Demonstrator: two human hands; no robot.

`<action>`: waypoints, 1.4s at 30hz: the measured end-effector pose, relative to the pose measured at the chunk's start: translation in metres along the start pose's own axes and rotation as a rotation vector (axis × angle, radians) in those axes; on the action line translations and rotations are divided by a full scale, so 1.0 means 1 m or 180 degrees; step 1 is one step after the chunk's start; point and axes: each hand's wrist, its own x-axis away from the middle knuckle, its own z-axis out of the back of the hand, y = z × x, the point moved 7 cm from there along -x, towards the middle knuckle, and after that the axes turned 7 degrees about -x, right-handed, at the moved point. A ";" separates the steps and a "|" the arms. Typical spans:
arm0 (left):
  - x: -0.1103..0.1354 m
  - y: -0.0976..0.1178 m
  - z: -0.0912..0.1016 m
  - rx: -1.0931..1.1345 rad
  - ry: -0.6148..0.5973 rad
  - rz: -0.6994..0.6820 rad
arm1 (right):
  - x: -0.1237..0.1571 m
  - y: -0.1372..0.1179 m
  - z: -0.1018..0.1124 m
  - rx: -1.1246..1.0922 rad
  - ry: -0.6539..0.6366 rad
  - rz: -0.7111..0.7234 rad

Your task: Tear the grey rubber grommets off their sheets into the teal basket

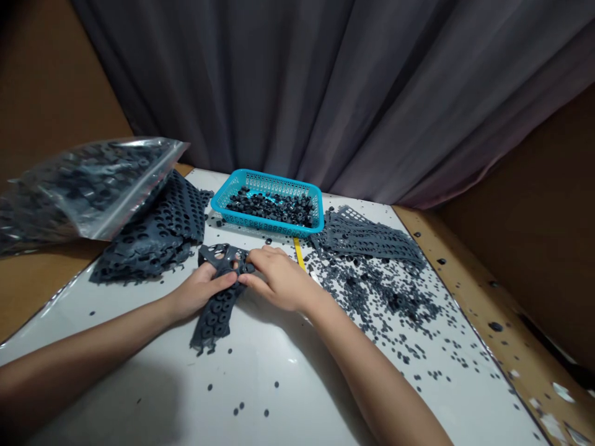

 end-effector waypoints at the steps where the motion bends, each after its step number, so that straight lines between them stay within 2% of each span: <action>1: 0.000 0.001 -0.001 -0.0137 -0.0059 -0.0021 | 0.000 -0.001 -0.001 0.0095 -0.0069 0.0008; 5: -0.001 0.006 -0.003 -0.0610 -0.0156 -0.0089 | 0.000 -0.001 -0.005 0.0345 -0.0227 0.0106; 7: -0.001 0.009 -0.005 -0.0647 -0.0181 -0.0132 | 0.001 0.000 -0.006 0.0153 -0.0180 0.0186; 11: -0.002 0.009 -0.005 -0.0287 -0.0121 -0.0191 | 0.001 0.007 -0.010 -0.1109 0.0219 0.0070; 17: -0.002 0.000 -0.001 0.0026 0.0043 -0.0173 | 0.001 0.029 -0.038 -0.3238 0.1110 -0.0817; 21: -0.002 -0.004 0.003 0.0067 0.0227 -0.0179 | -0.005 0.036 -0.047 -0.3795 0.1487 -0.0919; 24: -0.002 -0.007 0.005 0.0107 0.0367 -0.0116 | -0.011 0.038 -0.035 -0.3534 0.1527 -0.0649; 26: -0.003 -0.008 0.005 0.0125 0.0415 -0.0042 | -0.014 0.042 -0.018 -0.3280 0.1518 -0.0503; 29: -0.002 -0.010 0.005 0.0252 0.0448 0.0123 | -0.015 0.062 0.023 -0.2968 0.1736 -0.0427; 32: -0.002 -0.010 0.004 0.0378 0.0460 0.0295 | -0.019 0.097 0.068 -0.2265 0.2020 -0.0542; 33: -0.002 -0.010 0.004 0.0400 0.0462 0.0338 | -0.021 0.109 0.080 -0.1474 0.1975 -0.0756; 35: -0.002 -0.011 0.003 0.0392 0.0400 0.0398 | -0.029 0.133 0.089 -0.0303 0.1508 -0.1206; 37: -0.002 -0.012 0.001 0.0403 0.0268 0.0432 | -0.033 0.150 0.089 0.0288 0.1084 -0.1488; 39: -0.003 -0.012 -0.002 0.0455 0.0132 0.0396 | -0.033 0.147 0.090 0.0543 0.1056 -0.1500; 40: -0.003 -0.012 -0.003 0.0490 0.0081 0.0352 | -0.031 0.137 0.090 0.0663 0.1159 -0.1376; 42: -0.004 -0.010 -0.005 0.0529 0.0012 0.0221 | -0.028 0.100 0.086 0.0840 0.1239 -0.0862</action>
